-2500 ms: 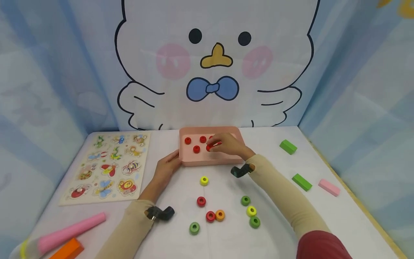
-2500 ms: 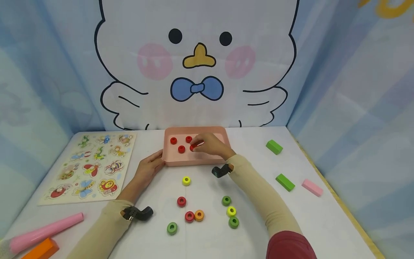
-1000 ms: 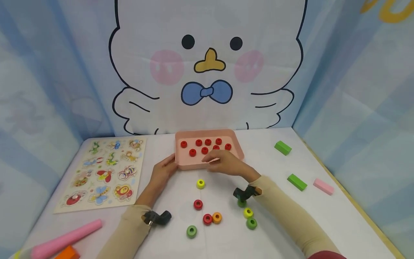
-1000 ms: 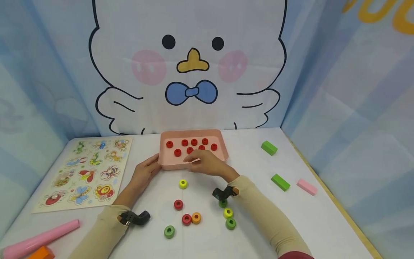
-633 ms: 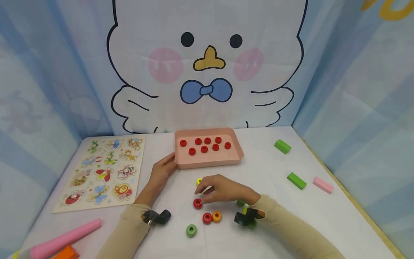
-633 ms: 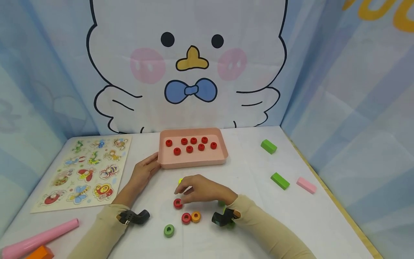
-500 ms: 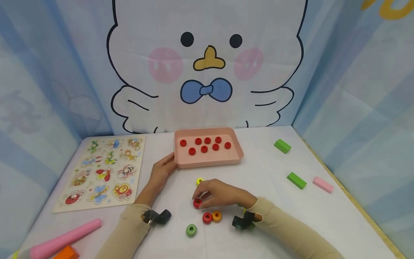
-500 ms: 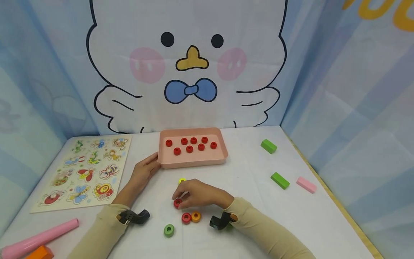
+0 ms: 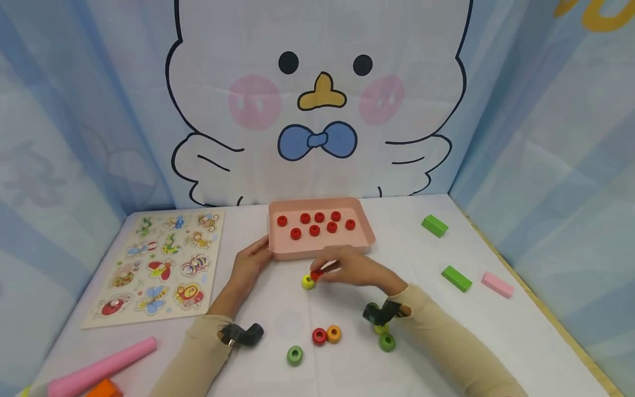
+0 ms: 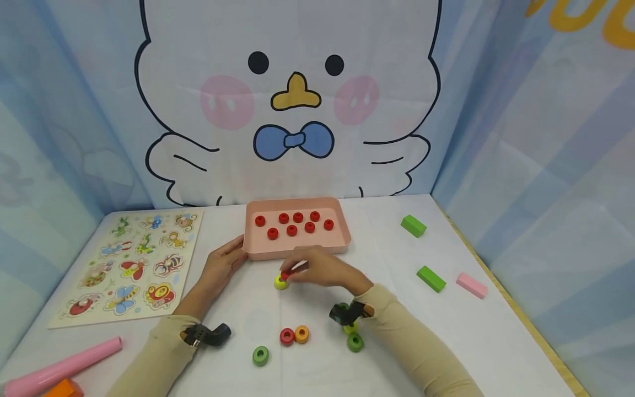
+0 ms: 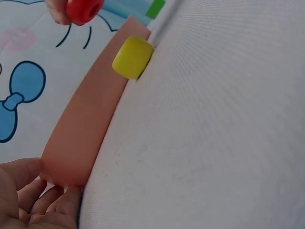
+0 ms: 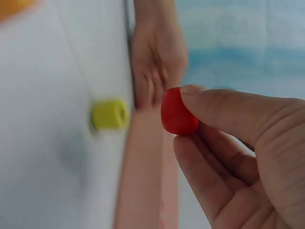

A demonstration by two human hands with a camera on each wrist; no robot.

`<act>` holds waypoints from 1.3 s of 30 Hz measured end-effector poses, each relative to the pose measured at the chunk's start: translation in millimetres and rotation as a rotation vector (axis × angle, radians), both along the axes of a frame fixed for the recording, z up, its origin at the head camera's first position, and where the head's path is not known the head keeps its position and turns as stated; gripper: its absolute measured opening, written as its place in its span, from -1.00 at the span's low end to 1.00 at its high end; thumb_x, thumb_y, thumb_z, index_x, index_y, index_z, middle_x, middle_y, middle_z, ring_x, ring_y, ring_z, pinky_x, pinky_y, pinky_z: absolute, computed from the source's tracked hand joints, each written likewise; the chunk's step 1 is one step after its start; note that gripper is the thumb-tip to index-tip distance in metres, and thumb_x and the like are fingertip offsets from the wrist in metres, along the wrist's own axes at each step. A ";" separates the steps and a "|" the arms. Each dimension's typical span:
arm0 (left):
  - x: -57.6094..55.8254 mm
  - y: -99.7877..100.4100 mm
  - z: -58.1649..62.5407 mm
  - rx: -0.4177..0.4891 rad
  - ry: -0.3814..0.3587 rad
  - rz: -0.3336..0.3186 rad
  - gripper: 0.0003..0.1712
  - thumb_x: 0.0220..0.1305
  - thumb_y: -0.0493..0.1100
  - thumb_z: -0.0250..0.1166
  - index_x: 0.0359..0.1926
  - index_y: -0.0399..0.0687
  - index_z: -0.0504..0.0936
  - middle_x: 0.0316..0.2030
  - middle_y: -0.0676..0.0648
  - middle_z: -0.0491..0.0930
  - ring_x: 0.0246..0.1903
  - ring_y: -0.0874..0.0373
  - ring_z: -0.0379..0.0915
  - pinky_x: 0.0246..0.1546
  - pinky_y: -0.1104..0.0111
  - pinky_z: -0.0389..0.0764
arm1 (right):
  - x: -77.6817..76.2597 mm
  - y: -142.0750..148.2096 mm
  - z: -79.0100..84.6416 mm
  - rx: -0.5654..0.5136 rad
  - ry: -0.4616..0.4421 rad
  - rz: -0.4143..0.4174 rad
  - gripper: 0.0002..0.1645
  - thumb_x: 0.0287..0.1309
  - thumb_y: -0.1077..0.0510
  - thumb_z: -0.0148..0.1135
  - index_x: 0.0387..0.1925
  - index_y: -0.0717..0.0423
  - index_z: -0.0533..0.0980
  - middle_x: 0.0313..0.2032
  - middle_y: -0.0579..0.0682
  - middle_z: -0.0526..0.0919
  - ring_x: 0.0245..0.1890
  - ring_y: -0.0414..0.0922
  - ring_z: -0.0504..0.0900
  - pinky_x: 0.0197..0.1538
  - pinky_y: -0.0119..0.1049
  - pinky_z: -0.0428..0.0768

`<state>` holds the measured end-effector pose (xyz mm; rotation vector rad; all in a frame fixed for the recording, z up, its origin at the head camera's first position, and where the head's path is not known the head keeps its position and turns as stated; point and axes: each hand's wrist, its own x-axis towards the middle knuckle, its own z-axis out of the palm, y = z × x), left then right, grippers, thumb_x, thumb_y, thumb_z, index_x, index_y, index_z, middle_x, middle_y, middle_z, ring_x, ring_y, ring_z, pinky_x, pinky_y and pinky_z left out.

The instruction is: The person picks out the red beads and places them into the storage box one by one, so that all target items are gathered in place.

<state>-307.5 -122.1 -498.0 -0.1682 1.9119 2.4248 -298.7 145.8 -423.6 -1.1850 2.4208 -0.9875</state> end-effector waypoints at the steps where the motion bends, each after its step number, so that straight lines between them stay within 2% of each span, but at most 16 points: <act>1: 0.0 -0.1 -0.2 0.002 -0.001 0.004 -0.39 0.38 -0.31 0.18 0.43 -0.19 0.30 0.39 -0.15 0.29 0.32 0.06 0.26 0.29 0.33 0.35 | -7.6 5.1 3.8 0.000 0.021 -0.050 -0.68 0.19 0.23 0.37 -0.01 0.13 0.65 -0.10 -0.17 0.64 -0.06 -0.19 0.60 0.03 -0.35 0.63; 4: 0.7 -0.3 -1.8 -0.004 -0.005 0.010 -0.39 0.38 -0.30 0.18 0.42 -0.16 0.31 0.38 -0.12 0.31 0.31 0.09 0.28 0.28 0.35 0.37 | -30.4 19.1 8.8 0.005 0.068 -0.209 -0.67 0.17 0.21 0.39 0.00 0.13 0.65 -0.10 -0.10 0.64 -0.03 -0.05 0.58 0.06 -0.25 0.64; 7: 1.3 -0.2 -3.5 -0.003 -0.018 0.012 -0.39 0.38 -0.29 0.18 0.42 -0.16 0.31 0.38 -0.12 0.31 0.31 0.09 0.29 0.28 0.35 0.38 | -49.9 29.5 5.9 0.030 0.070 -0.325 -0.67 0.17 0.20 0.40 -0.01 0.13 0.66 -0.07 -0.04 0.64 0.01 0.02 0.55 0.11 -0.16 0.61; 12: 3.2 0.2 -5.6 -0.008 -0.036 0.011 -0.38 0.38 -0.29 0.19 0.43 -0.15 0.30 0.39 -0.11 0.29 0.32 0.08 0.27 0.29 0.34 0.37 | -72.6 37.9 -6.7 0.093 0.032 -0.415 -0.66 0.17 0.20 0.39 0.00 0.16 0.65 -0.06 0.00 0.65 0.01 0.00 0.57 0.12 -0.15 0.60; 20: 7.1 0.3 -6.3 -0.027 -0.029 0.010 -0.38 0.39 -0.29 0.17 0.44 -0.15 0.29 0.40 -0.12 0.27 0.34 0.06 0.24 0.28 0.33 0.38 | -88.5 38.2 -18.4 0.154 0.003 -0.445 -0.70 0.18 0.23 0.37 -0.02 0.16 0.65 -0.11 0.02 0.64 -0.05 0.00 0.54 0.11 -0.15 0.60; 29: 4.3 -1.2 -7.1 -0.037 -0.035 0.013 -0.39 0.39 -0.27 0.19 0.43 -0.09 0.32 0.39 -0.06 0.29 0.33 0.11 0.26 0.27 0.36 0.38 | -96.4 37.0 -25.9 0.184 -0.013 -0.462 -0.73 0.18 0.23 0.38 -0.06 0.13 0.66 -0.15 0.00 0.62 -0.08 -0.01 0.52 0.11 -0.16 0.60; 34: 0.8 -2.2 -4.5 -0.055 -0.030 0.016 -0.39 0.40 -0.24 0.18 0.43 -0.06 0.32 0.39 -0.03 0.29 0.33 0.13 0.25 0.28 0.36 0.38 | -98.4 37.7 -24.5 0.175 0.007 -0.456 -0.70 0.18 0.23 0.37 -0.02 0.14 0.64 -0.10 0.04 0.61 -0.05 0.01 0.52 0.14 -0.12 0.58; 39: -2.7 -1.0 -2.3 -0.045 -0.016 0.012 -0.40 0.39 -0.25 0.19 0.42 -0.07 0.33 0.39 -0.03 0.30 0.32 0.12 0.26 0.28 0.35 0.37 | -94.9 38.9 -17.7 0.133 -0.001 -0.488 -0.59 0.20 0.20 0.36 0.09 0.17 0.59 0.01 0.09 0.61 0.06 0.04 0.53 0.20 -0.09 0.55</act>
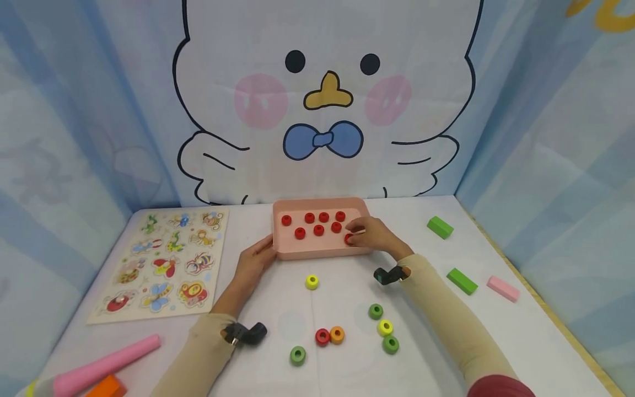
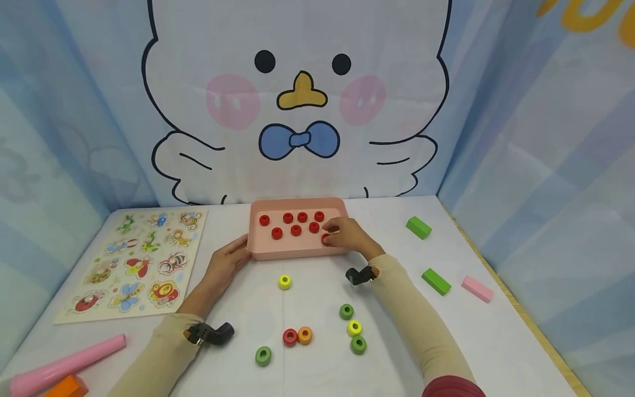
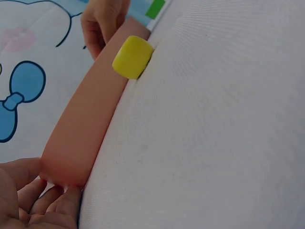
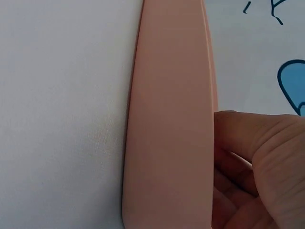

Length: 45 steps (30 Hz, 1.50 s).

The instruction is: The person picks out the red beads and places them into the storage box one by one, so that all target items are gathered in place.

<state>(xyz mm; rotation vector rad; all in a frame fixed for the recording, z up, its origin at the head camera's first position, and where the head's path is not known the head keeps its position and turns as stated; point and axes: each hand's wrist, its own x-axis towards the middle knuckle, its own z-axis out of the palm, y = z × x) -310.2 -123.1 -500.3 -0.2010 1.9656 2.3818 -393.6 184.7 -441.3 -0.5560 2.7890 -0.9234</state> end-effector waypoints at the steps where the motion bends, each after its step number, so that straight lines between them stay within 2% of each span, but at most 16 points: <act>1: 0.3 0.2 -0.1 0.004 0.005 -0.007 -0.40 0.40 -0.25 0.18 0.43 -0.08 0.32 0.39 -0.04 0.29 0.33 0.12 0.26 0.28 0.35 0.37 | 3.2 0.1 1.6 -0.015 0.002 0.001 -0.57 0.20 0.20 0.36 0.11 0.18 0.58 0.03 0.10 0.61 0.08 0.04 0.53 0.20 -0.09 0.55; 5: 1.0 0.6 -0.1 0.006 0.012 -0.012 -0.39 0.39 -0.25 0.19 0.43 -0.08 0.33 0.39 -0.04 0.30 0.32 0.12 0.27 0.27 0.36 0.38 | 25.1 -3.3 10.8 -0.054 0.073 0.076 -0.57 0.19 0.21 0.37 0.10 0.18 0.58 0.04 0.09 0.60 0.08 0.06 0.54 0.15 -0.09 0.59; 8: 0.5 0.8 0.4 0.008 0.015 -0.016 -0.40 0.39 -0.25 0.19 0.42 -0.08 0.33 0.38 -0.05 0.31 0.31 0.13 0.28 0.26 0.37 0.39 | 50.9 -10.1 19.6 -0.066 0.153 0.213 -0.61 0.18 0.23 0.38 0.06 0.19 0.59 0.01 0.06 0.62 0.04 0.07 0.57 0.11 -0.08 0.62; 10: -0.1 0.9 1.0 0.015 0.013 -0.017 -0.40 0.39 -0.26 0.19 0.42 -0.09 0.33 0.38 -0.05 0.31 0.31 0.13 0.28 0.26 0.38 0.39 | 69.7 -16.1 23.8 -0.077 0.160 0.325 -0.62 0.16 0.23 0.39 0.03 0.18 0.60 -0.03 0.06 0.63 0.01 0.07 0.59 0.09 -0.10 0.63; 12: -0.1 0.9 1.8 0.019 0.012 -0.019 -0.39 0.40 -0.27 0.18 0.43 -0.10 0.32 0.39 -0.05 0.30 0.32 0.13 0.27 0.26 0.39 0.39 | 88.0 -22.8 26.2 -0.078 0.116 0.455 -0.64 0.16 0.23 0.40 0.01 0.17 0.61 -0.05 0.07 0.64 0.00 0.05 0.61 0.08 -0.17 0.64; 16: 1.0 0.4 3.7 0.024 0.008 -0.004 -0.39 0.39 -0.28 0.18 0.43 -0.11 0.32 0.38 -0.07 0.31 0.31 0.13 0.28 0.25 0.41 0.39 | 115.3 -34.7 23.0 -0.062 -0.061 0.663 -0.64 0.16 0.18 0.40 0.01 0.13 0.62 -0.04 0.02 0.63 0.00 -0.05 0.60 0.07 -0.34 0.62; 18: 1.0 0.5 4.7 0.029 0.013 -0.002 -0.40 0.40 -0.29 0.17 0.43 -0.12 0.32 0.38 -0.09 0.31 0.31 0.13 0.28 0.25 0.40 0.39 | 124.3 -38.7 21.0 -0.045 -0.132 0.725 -0.65 0.16 0.17 0.41 0.00 0.12 0.63 -0.06 -0.02 0.63 -0.01 -0.10 0.59 0.07 -0.41 0.59; 21: -0.1 0.4 4.1 0.028 0.013 0.001 -0.40 0.40 -0.29 0.17 0.42 -0.12 0.32 0.38 -0.10 0.32 0.31 0.12 0.28 0.25 0.40 0.39 | 134.4 -43.0 16.5 -0.020 -0.205 0.770 -0.68 0.16 0.18 0.41 -0.03 0.10 0.64 -0.09 -0.09 0.63 -0.05 -0.18 0.59 0.07 -0.45 0.58; 25: -0.3 0.3 3.1 0.028 0.011 -0.002 -0.41 0.40 -0.29 0.16 0.42 -0.11 0.33 0.37 -0.09 0.32 0.31 0.13 0.29 0.25 0.40 0.39 | 144.1 -45.2 5.0 0.003 -0.234 0.814 -0.73 0.16 0.20 0.40 -0.07 0.06 0.65 -0.15 -0.20 0.61 -0.10 -0.28 0.57 0.06 -0.47 0.58; 29: 1.1 1.2 3.4 0.020 0.015 -0.006 -0.40 0.39 -0.30 0.16 0.42 -0.11 0.33 0.37 -0.08 0.32 0.30 0.14 0.29 0.24 0.42 0.40 | 150.3 -45.6 -4.4 0.011 -0.186 0.855 -0.77 0.18 0.20 0.39 -0.10 0.03 0.66 -0.20 -0.26 0.58 -0.17 -0.33 0.55 0.00 -0.48 0.60; 36: 1.2 1.9 4.4 0.009 0.005 -0.006 -0.40 0.40 -0.29 0.17 0.43 -0.10 0.32 0.37 -0.08 0.32 0.31 0.14 0.29 0.25 0.40 0.39 | 148.5 -45.9 -3.3 0.015 -0.128 0.847 -0.82 0.18 0.22 0.38 -0.15 0.03 0.67 -0.22 -0.27 0.57 -0.19 -0.36 0.55 -0.03 -0.51 0.60; 40: 1.8 2.2 4.8 0.010 0.004 -0.012 -0.40 0.41 -0.29 0.16 0.43 -0.10 0.31 0.38 -0.09 0.31 0.32 0.13 0.28 0.26 0.38 0.38 | 133.7 -42.9 8.6 -0.012 -0.121 0.756 -0.80 0.19 0.19 0.38 -0.13 0.02 0.68 -0.20 -0.29 0.58 -0.14 -0.35 0.56 0.01 -0.46 0.61; 43: 2.2 2.5 5.0 0.014 0.005 -0.008 -0.40 0.40 -0.29 0.16 0.43 -0.11 0.32 0.38 -0.09 0.31 0.31 0.12 0.28 0.26 0.38 0.39 | 113.6 -40.0 22.0 -0.043 -0.091 0.640 -0.76 0.17 0.18 0.39 -0.09 0.05 0.67 -0.18 -0.26 0.60 -0.10 -0.30 0.58 0.04 -0.38 0.62; 45: 2.3 2.5 4.6 0.013 0.001 -0.009 -0.40 0.41 -0.28 0.16 0.43 -0.11 0.31 0.38 -0.09 0.31 0.32 0.12 0.27 0.26 0.37 0.39 | 97.2 -38.6 30.0 -0.058 -0.040 0.549 -0.74 0.17 0.19 0.40 -0.08 0.09 0.67 -0.17 -0.22 0.61 -0.10 -0.24 0.60 0.04 -0.33 0.64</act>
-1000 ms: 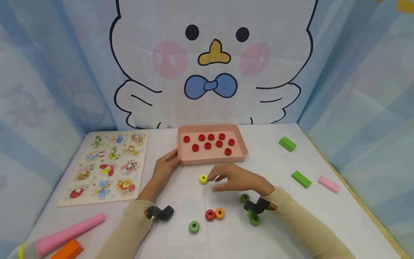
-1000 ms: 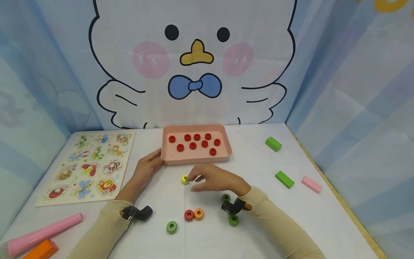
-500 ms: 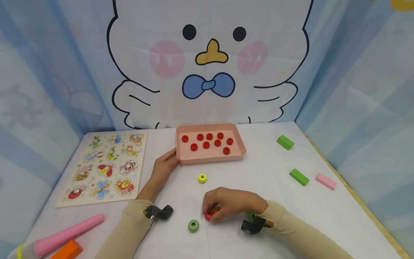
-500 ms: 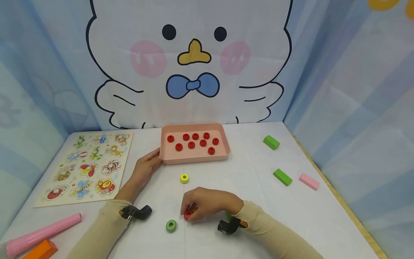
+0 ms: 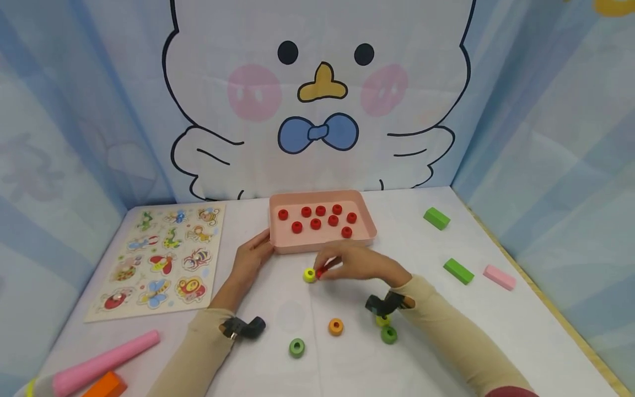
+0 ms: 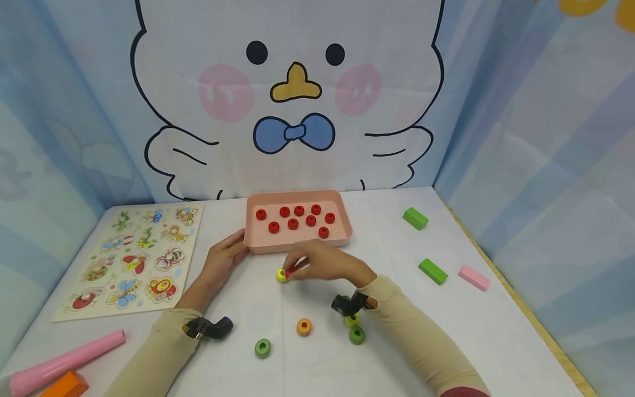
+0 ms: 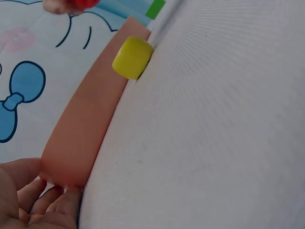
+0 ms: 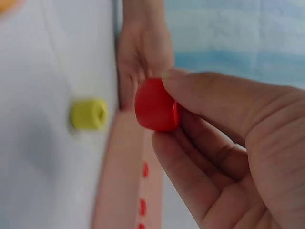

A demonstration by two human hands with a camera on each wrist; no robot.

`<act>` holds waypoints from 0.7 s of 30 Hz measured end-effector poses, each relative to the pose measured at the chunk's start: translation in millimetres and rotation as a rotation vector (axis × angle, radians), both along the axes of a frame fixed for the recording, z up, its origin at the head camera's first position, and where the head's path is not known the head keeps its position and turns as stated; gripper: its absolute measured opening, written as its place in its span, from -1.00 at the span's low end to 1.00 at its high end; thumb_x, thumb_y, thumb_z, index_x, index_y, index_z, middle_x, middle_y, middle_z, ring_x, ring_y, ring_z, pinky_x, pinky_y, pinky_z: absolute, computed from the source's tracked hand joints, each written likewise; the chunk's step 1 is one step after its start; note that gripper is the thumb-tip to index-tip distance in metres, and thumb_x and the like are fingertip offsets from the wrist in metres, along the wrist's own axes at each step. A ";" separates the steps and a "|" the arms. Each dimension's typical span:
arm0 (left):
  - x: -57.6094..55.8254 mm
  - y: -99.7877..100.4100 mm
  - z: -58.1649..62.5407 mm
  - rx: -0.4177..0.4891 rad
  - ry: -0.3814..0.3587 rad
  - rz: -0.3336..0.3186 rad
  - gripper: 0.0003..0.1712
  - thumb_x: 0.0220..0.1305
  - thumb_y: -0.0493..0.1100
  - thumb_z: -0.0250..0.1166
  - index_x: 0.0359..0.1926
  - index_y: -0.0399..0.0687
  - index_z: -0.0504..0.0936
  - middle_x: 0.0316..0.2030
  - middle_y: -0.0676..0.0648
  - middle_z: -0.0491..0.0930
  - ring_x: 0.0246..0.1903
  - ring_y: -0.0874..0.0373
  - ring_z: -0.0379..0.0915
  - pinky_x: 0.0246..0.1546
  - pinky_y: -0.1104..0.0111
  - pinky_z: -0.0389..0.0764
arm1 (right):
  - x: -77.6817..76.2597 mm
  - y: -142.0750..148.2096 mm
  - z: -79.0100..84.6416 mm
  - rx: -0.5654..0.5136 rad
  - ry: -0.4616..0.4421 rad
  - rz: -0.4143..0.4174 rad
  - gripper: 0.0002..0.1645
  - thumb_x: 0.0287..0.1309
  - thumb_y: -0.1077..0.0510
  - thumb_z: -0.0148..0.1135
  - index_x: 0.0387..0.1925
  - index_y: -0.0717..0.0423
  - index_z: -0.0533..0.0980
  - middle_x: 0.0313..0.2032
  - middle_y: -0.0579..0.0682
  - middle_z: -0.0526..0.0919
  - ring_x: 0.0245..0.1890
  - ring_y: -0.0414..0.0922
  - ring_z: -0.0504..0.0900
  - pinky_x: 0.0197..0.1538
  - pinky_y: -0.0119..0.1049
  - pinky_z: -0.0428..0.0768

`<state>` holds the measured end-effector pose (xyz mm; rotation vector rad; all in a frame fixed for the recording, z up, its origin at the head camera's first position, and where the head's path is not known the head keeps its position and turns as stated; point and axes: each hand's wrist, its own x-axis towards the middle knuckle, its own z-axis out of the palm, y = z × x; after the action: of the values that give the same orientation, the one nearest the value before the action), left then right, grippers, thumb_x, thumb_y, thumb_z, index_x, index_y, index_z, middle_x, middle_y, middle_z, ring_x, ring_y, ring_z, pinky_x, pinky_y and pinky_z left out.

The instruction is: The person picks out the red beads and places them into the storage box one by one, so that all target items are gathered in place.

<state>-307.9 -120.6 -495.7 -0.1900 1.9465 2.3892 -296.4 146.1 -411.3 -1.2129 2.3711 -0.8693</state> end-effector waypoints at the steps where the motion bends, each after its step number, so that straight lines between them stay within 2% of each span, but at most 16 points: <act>1: 0.1 0.1 -0.3 0.003 -0.001 0.000 -0.40 0.41 -0.28 0.16 0.43 -0.11 0.31 0.38 -0.09 0.30 0.32 0.12 0.27 0.26 0.37 0.39 | -9.1 0.5 2.4 -0.009 0.033 -0.047 -0.74 0.16 0.20 0.40 -0.08 0.11 0.67 -0.17 -0.20 0.62 -0.10 -0.22 0.61 0.04 -0.32 0.64; 5: 0.8 1.4 -2.3 0.018 -0.015 -0.001 -0.40 0.40 -0.29 0.17 0.43 -0.11 0.32 0.38 -0.09 0.31 0.31 0.12 0.28 0.26 0.38 0.39 | -43.4 0.6 2.7 0.005 0.153 -0.229 -0.70 0.15 0.17 0.42 -0.07 0.15 0.68 -0.20 -0.13 0.65 -0.11 -0.13 0.61 0.03 -0.30 0.65; 9: 2.8 2.9 -3.6 0.014 -0.022 0.003 -0.39 0.40 -0.29 0.17 0.43 -0.11 0.31 0.38 -0.08 0.31 0.31 0.12 0.28 0.25 0.39 0.40 | -65.7 -2.0 -8.3 0.068 0.155 -0.357 -0.68 0.15 0.16 0.42 -0.04 0.15 0.67 -0.20 -0.10 0.65 -0.11 -0.11 0.57 0.05 -0.30 0.62; 13: 5.1 4.7 -2.7 0.006 -0.014 0.001 -0.39 0.40 -0.29 0.17 0.44 -0.12 0.30 0.39 -0.08 0.30 0.32 0.12 0.27 0.25 0.39 0.40 | -75.0 -4.7 -18.1 0.120 0.129 -0.412 -0.70 0.17 0.16 0.41 -0.04 0.11 0.67 -0.20 -0.10 0.65 -0.12 -0.09 0.52 0.04 -0.30 0.61; 21: 5.9 6.5 -1.4 0.019 0.000 -0.009 -0.39 0.40 -0.31 0.16 0.43 -0.14 0.30 0.38 -0.10 0.31 0.31 0.11 0.29 0.23 0.40 0.41 | -81.9 -6.5 -28.0 0.169 0.126 -0.419 -0.74 0.18 0.15 0.39 -0.08 0.08 0.67 -0.19 -0.08 0.64 -0.10 -0.08 0.51 0.07 -0.28 0.60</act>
<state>-301.9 -114.1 -497.1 -0.1798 1.9196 2.4009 -378.3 139.6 -439.3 -0.7365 2.7915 -0.7042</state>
